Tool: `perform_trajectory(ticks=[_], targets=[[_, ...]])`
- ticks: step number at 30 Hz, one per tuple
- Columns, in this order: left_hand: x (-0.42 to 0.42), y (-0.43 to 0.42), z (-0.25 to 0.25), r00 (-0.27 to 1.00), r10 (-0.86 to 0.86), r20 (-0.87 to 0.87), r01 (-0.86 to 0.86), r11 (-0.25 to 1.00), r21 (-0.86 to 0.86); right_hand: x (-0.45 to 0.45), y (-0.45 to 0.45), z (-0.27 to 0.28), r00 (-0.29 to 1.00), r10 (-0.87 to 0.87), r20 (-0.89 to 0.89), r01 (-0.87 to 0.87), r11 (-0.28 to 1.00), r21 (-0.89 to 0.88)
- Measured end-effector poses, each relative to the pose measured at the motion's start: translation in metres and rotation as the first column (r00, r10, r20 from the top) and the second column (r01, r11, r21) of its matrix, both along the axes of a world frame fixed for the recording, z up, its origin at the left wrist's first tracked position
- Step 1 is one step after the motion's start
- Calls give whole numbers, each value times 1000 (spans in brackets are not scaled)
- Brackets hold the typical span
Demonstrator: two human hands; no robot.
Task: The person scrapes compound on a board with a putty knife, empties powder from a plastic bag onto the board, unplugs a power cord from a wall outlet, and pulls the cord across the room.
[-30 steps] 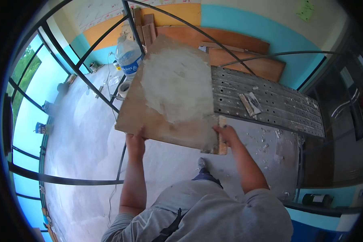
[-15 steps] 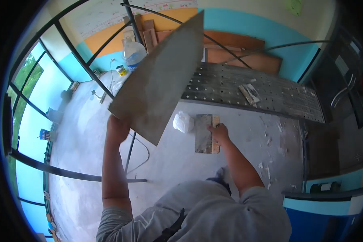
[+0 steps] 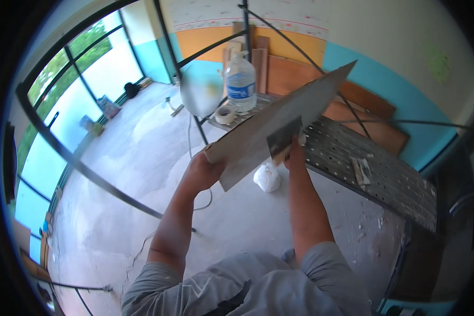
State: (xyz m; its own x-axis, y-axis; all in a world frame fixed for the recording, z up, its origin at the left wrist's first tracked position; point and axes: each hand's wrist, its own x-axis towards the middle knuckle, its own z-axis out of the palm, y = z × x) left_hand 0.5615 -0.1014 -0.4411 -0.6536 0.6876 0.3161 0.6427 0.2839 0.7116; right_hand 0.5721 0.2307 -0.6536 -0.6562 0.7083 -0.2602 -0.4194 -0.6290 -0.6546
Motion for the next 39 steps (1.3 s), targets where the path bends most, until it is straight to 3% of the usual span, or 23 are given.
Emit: perform_trajectory(ticks=[1, 2, 3, 6, 8, 9, 12, 16, 19, 22, 27, 30, 32, 35, 39], targets=[[-7, -5, -2, 999, 26, 21, -26, 1000, 3, -1, 8, -38, 998, 41, 41, -43, 998, 41], [-18, -9, -7, 998, 44, 43, -45, 999, 6, 8, 10, -46, 888, -20, 459, -139, 941, 308], [-25, -12, -15, 996, 59, 70, -59, 998, 6, 19, 12, -55, 624, -203, 755, -327, 809, 488], [-35, -19, -37, 963, 58, 264, -72, 996, 45, 68, 38, -90, 707, -206, 677, -348, 732, 586], [-36, -20, -50, 979, 17, 203, -32, 997, 72, 89, 23, -85, 845, -122, 521, -167, 865, 473], [-35, -20, -55, 985, -6, 171, -8, 996, 84, 106, 8, -71, 929, -86, 361, -8, 968, 252], [-21, -20, -47, 985, -1, 171, -25, 988, 150, 166, -6, -82, 889, -68, 453, -24, 981, 194], [-22, -29, -73, 922, -37, 386, -15, 991, 133, 252, -23, -114, 782, -100, 616, 36, 993, 115], [-20, -29, -131, 643, -124, 756, -66, 974, 217, 310, -37, -127, 698, -164, 697, 135, 986, 96], [-10, -12, -170, 393, -282, 875, -230, 891, 390, 356, -44, -142, 644, -239, 727, 282, 957, 64], [-11, 11, -237, 59, -392, 918, -276, 878, 392, 397, -47, -134, 572, -333, 750, 359, 923, 137], [-27, 30, -274, -26, -423, 906, -248, 881, 404, 397, -50, -115, 575, -369, 730, 348, 918, 190], [-41, 51, -294, -34, -433, 901, -254, 875, 412, 389, -51, -98, 560, -387, 733, 331, 915, 230], [-57, 89, -290, -33, -406, 913, -276, 882, 382, 387, -38, -88, 566, -530, 631, 279, 844, 458], [-88, 136, -304, -58, -259, 964, -191, 951, 244, 361, -18, -38, 553, -579, 599, 245, 800, 547]])
